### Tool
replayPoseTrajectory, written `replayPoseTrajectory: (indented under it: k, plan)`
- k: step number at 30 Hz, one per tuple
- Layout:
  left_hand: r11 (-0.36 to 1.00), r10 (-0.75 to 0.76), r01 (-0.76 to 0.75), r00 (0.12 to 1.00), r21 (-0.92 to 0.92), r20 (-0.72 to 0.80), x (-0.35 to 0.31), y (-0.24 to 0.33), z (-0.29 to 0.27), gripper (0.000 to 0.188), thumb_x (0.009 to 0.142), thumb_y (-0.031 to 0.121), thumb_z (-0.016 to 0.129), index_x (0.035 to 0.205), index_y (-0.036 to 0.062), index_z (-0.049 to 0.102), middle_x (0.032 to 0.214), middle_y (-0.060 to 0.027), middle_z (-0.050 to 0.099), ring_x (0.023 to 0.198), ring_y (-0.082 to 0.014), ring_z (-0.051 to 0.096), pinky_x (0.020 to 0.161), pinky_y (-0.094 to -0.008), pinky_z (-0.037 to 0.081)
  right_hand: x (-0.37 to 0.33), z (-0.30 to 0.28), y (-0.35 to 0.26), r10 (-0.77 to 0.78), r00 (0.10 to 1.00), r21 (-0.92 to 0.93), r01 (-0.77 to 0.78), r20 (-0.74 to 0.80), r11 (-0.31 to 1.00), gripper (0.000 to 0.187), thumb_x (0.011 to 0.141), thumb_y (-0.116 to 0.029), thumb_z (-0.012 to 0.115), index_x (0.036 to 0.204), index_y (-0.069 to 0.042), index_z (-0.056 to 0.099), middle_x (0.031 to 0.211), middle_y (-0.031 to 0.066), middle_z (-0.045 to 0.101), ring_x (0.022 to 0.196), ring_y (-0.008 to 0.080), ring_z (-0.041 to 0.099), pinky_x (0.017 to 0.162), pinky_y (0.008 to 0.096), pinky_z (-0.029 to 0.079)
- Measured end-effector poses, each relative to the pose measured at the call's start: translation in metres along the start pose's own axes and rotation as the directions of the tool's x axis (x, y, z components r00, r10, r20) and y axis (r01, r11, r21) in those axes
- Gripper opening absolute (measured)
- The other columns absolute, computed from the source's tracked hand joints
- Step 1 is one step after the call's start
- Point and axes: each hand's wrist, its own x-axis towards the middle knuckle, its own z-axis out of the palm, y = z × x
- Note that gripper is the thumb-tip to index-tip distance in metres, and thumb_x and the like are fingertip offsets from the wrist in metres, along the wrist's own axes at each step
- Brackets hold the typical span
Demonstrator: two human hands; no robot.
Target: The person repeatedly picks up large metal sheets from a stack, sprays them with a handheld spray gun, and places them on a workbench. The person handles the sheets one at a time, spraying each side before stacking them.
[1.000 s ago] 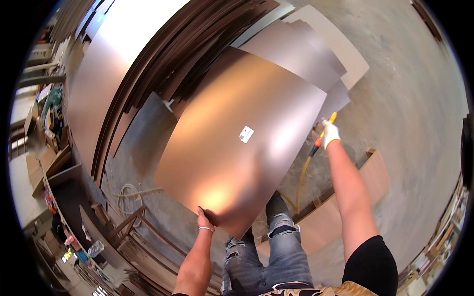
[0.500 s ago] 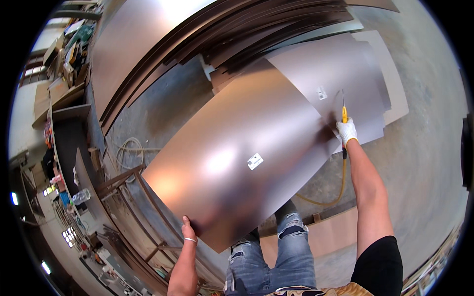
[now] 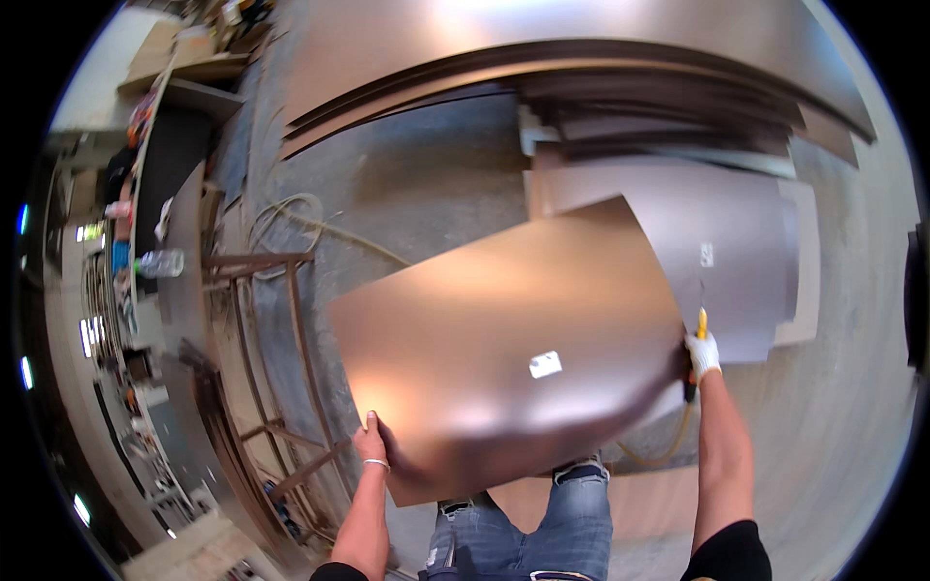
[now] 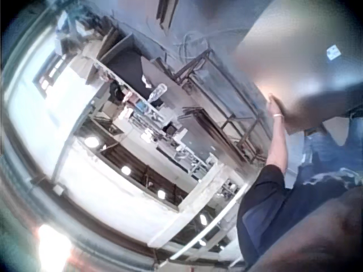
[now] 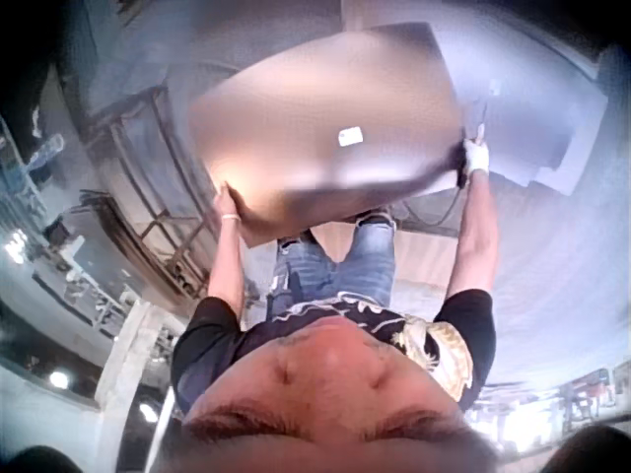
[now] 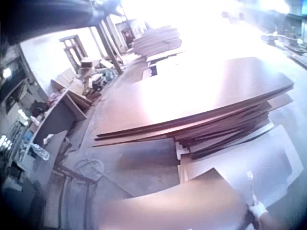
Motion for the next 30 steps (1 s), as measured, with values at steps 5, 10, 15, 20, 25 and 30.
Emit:
replayPoseTrajectory:
  k: [5,10,15,20,25,30]
  plan:
    - [0.995,-0.012,0.009,1.0,-0.101,-0.025,-0.009,-0.019,-0.044,0.063,0.089,0.051,0.065,0.067,-0.0061,0.05,0.058,-0.0172,0.046,0.059,-0.0247,0.04,0.06,-0.044,0.04,-0.024,-0.006,0.035,-0.01,1.0,0.066,0.01,0.001,0.998,0.027,0.084,-0.01,0.064,0.111,-0.009,0.062,0.075,-0.0017,0.054,0.064,0.0115,0.051,0.055,0.0303,0.043]
    - [0.947,0.004,-0.055,0.987,-0.318,-0.16,-0.02,-0.103,-0.145,0.056,0.095,0.046,0.058,0.068,-0.0019,0.048,0.057,-0.0099,0.04,0.059,-0.0185,0.037,0.056,-0.0393,0.036,-0.12,0.033,0.054,-0.003,0.991,0.376,-0.048,0.132,0.925,0.011,0.092,-0.012,0.058,0.103,-0.013,0.056,0.071,0.0004,0.055,0.057,0.0189,0.057,0.05,0.0353,0.049]
    - [0.799,-0.19,-0.043,0.928,-0.6,-0.32,-0.04,-0.21,-0.257,0.048,0.099,0.042,0.05,0.07,0.0037,0.047,0.066,0.003,0.043,0.068,-0.01,0.038,0.058,-0.0319,0.034,-0.212,0.139,-0.035,-0.229,0.95,0.233,0.178,0.211,0.956,0.011,0.095,-0.016,0.059,0.106,-0.011,0.058,0.08,-0.0044,0.053,0.068,0.0104,0.054,0.063,0.027,0.047]
    - [0.695,-0.474,0.003,0.754,-0.719,-0.455,-0.073,-0.284,-0.33,0.044,0.101,0.039,0.048,0.071,0.0069,0.047,0.071,0.0063,0.047,0.07,-0.0082,0.04,0.059,-0.0279,0.035,-0.334,0.29,-0.181,-0.485,0.779,0.092,0.492,0.398,0.866,0.022,0.094,-0.013,0.061,0.115,-0.009,0.059,0.085,-0.005,0.05,0.073,0.0069,0.049,0.067,0.0233,0.042]
    - [0.584,-0.702,0.109,0.565,-0.804,-0.433,-0.084,-0.39,-0.369,0.038,0.1,0.034,0.053,0.072,0.0078,0.052,0.074,0.0049,0.049,0.071,-0.0089,0.042,0.064,-0.0287,0.038,-0.518,0.469,-0.298,-0.563,0.536,0.046,0.697,0.629,0.715,0.036,0.086,-0.001,0.059,0.122,-0.005,0.057,0.088,-0.0038,0.052,0.074,0.0072,0.046,0.066,0.0231,0.039]
    - [0.47,-0.823,0.258,0.474,-0.844,-0.314,-0.057,-0.435,-0.423,0.039,0.1,0.034,0.053,0.081,0.002,0.063,0.083,0.0002,0.06,0.078,-0.0114,0.05,0.071,-0.0307,0.043,-0.67,0.607,-0.34,-0.408,0.408,-0.026,0.733,0.816,0.68,0.02,0.084,-0.003,0.061,0.103,-0.005,0.061,0.079,-0.0026,0.055,0.065,0.0092,0.053,0.06,0.024,0.044]
